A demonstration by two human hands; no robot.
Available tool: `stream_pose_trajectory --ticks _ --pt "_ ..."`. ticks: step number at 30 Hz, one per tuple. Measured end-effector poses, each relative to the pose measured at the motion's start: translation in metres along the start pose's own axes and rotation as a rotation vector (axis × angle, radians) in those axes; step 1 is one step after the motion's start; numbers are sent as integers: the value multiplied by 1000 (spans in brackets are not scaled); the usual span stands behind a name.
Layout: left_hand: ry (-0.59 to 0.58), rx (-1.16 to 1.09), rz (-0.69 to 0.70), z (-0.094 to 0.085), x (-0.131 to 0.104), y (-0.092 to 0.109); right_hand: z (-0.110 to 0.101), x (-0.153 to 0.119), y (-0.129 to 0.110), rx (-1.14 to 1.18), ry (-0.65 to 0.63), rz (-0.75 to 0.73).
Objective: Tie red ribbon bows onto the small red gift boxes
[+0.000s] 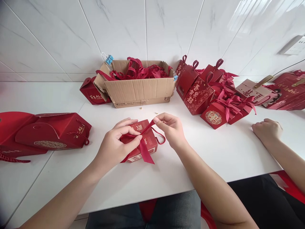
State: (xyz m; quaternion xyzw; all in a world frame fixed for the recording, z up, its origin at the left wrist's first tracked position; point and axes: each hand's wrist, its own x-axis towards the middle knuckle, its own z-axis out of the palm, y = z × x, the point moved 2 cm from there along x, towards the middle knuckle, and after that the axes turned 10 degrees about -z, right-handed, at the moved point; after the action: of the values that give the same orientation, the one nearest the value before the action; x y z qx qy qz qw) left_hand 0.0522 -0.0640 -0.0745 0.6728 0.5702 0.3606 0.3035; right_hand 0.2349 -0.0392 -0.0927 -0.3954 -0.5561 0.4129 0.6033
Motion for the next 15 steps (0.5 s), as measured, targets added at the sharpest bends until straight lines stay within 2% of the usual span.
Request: stream_pose_trajectory --ticks 12,15 --pt "36 -19 79 2 -3 2 3 1 1 -53 55 41" --pt "26 -23 77 1 -3 1 3 3 5 -53 -8 92"
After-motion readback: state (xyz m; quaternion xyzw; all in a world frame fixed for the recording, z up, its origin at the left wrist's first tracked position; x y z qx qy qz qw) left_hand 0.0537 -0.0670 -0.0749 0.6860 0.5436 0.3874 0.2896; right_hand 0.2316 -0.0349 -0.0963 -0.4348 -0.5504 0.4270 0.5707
